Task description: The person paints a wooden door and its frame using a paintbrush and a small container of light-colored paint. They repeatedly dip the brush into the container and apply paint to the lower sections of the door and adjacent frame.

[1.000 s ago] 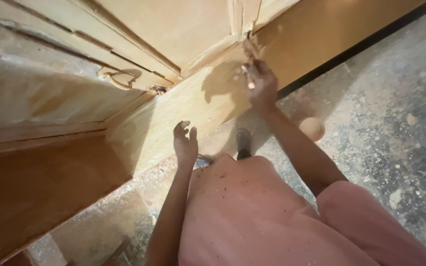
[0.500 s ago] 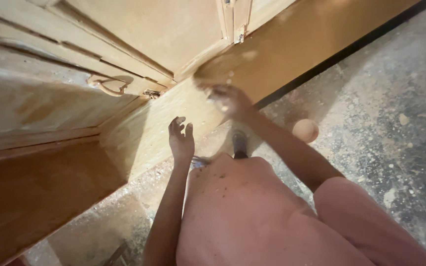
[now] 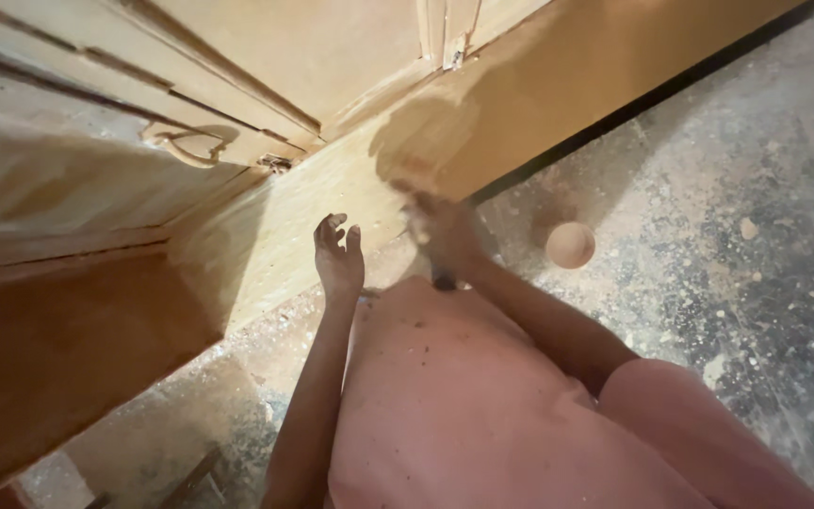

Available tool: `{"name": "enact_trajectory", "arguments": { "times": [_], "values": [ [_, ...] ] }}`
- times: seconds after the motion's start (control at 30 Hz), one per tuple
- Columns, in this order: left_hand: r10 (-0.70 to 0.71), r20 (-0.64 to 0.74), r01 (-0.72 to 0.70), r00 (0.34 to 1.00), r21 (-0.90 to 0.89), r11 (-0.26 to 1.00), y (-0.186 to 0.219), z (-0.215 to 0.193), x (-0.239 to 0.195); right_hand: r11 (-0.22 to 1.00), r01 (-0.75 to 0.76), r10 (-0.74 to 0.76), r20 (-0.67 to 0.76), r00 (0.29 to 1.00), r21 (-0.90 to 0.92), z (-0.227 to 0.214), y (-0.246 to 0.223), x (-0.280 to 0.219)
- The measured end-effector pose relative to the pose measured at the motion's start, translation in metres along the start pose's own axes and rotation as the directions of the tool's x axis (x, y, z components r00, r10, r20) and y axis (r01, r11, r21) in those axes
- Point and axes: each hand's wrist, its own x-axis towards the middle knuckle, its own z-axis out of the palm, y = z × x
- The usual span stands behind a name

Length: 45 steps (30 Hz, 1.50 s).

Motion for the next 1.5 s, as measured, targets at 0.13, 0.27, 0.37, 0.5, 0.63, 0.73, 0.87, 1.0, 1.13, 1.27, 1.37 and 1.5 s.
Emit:
{"name": "enact_trajectory", "arguments": {
  "times": [0.13, 0.27, 0.37, 0.5, 0.63, 0.73, 0.87, 1.0, 1.13, 1.27, 1.37, 1.5],
  "values": [
    [0.005, 0.012, -0.005, 1.0, -0.035, 0.999, 0.003, 0.007, -0.001, 0.896, 0.284, -0.282, 0.057, 0.958, -0.341, 0.004, -0.003, -0.006],
    [-0.027, 0.021, 0.028, 0.999, -0.04, 0.999, 0.009, 0.011, -0.003, 0.91, 0.22, -0.274, -0.111, 0.955, -0.352, -0.046, 0.002, 0.018],
    [-0.024, 0.024, 0.025, 0.999, -0.025, 0.999, 0.008, 0.012, -0.006, 0.896, 0.184, -0.316, -0.291, 0.903, -0.403, -0.086, 0.008, 0.032],
    [-0.024, 0.007, 0.024, 1.0, -0.056, 0.998, 0.005, 0.01, -0.012, 0.822, 0.153, -0.369, -0.309, 0.876, -0.548, -0.089, 0.019, 0.038],
    [-0.002, -0.019, 0.001, 1.0, -0.034, 0.999, 0.003, 0.009, -0.014, 0.879, 0.164, -0.3, -0.253, 0.92, -0.448, -0.039, 0.027, 0.037],
    [0.025, -0.049, -0.027, 0.999, -0.05, 0.998, 0.0, 0.004, -0.016, 0.83, 0.39, -0.463, -0.102, 0.88, -0.398, 0.007, 0.024, 0.018],
    [0.019, -0.048, -0.023, 0.999, -0.072, 0.997, -0.004, -0.005, -0.015, 0.969, 0.241, -0.243, -0.028, 0.97, -0.057, 0.027, 0.013, -0.001],
    [0.021, -0.04, -0.023, 0.999, -0.056, 0.998, -0.008, -0.01, -0.013, 0.989, 0.1, -0.12, -0.208, 0.971, -0.106, -0.016, 0.007, 0.0],
    [0.117, -0.034, -0.119, 0.993, -0.098, 0.988, -0.015, -0.012, -0.013, 0.921, 0.047, -0.224, -0.429, 0.875, -0.386, -0.07, 0.004, -0.011],
    [0.126, -0.019, -0.128, 0.992, -0.118, 0.985, -0.015, -0.017, -0.008, 0.85, 0.002, -0.268, -0.431, 0.861, -0.526, -0.07, 0.0, -0.027],
    [0.103, 0.011, -0.1, 0.995, -0.17, 0.98, -0.022, -0.022, -0.011, 0.787, 0.096, -0.342, -0.302, 0.89, -0.609, -0.029, 0.005, -0.04],
    [0.205, -0.024, -0.207, 0.978, -0.125, 0.97, -0.031, -0.036, -0.012, 0.767, 0.182, -0.348, -0.161, 0.924, -0.615, 0.049, 0.003, -0.063]
  ]
}}
